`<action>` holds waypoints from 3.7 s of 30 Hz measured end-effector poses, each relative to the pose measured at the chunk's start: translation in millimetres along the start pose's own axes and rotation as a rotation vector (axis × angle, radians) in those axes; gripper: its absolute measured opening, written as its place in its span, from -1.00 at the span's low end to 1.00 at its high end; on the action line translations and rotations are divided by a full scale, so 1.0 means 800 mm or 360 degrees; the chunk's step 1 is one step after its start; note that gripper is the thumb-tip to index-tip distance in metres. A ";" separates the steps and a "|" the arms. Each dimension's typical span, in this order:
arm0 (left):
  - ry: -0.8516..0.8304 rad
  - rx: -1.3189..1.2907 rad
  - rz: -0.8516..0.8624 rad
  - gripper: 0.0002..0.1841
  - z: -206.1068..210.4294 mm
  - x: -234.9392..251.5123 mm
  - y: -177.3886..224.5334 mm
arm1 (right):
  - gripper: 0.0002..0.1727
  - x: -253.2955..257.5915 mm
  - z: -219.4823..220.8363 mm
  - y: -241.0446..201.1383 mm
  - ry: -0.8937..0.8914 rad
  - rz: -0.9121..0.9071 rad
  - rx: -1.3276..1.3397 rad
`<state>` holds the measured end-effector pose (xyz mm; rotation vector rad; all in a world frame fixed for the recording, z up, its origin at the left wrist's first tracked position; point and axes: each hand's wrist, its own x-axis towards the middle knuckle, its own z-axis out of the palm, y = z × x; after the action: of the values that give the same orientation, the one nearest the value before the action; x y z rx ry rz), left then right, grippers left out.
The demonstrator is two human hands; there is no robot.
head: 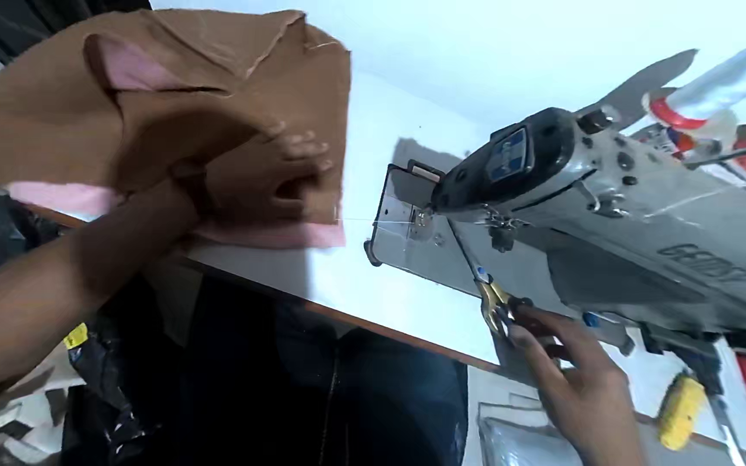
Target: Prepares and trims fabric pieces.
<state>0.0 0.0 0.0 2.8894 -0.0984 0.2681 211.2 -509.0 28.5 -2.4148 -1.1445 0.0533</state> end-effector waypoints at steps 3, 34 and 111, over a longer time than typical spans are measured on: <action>0.0108 -0.0091 -0.0127 -0.20 -0.008 -0.036 0.028 | -0.50 0.013 0.005 0.009 -0.0076 0.0058 -0.0212; 0.0987 -0.0277 0.0023 -0.82 0.031 -0.074 0.140 | -0.59 -0.009 0.123 -0.210 -0.0693 0.0266 0.1942; 0.1153 -0.0980 -0.1066 -0.72 -0.081 -0.425 0.400 | -0.67 -0.186 0.102 -0.377 -0.0216 -0.0522 0.2807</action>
<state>-373.2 -279.7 70.4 1.9245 0.7458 0.9178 -122.2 -422.9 59.8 -0.6610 -0.8232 0.7527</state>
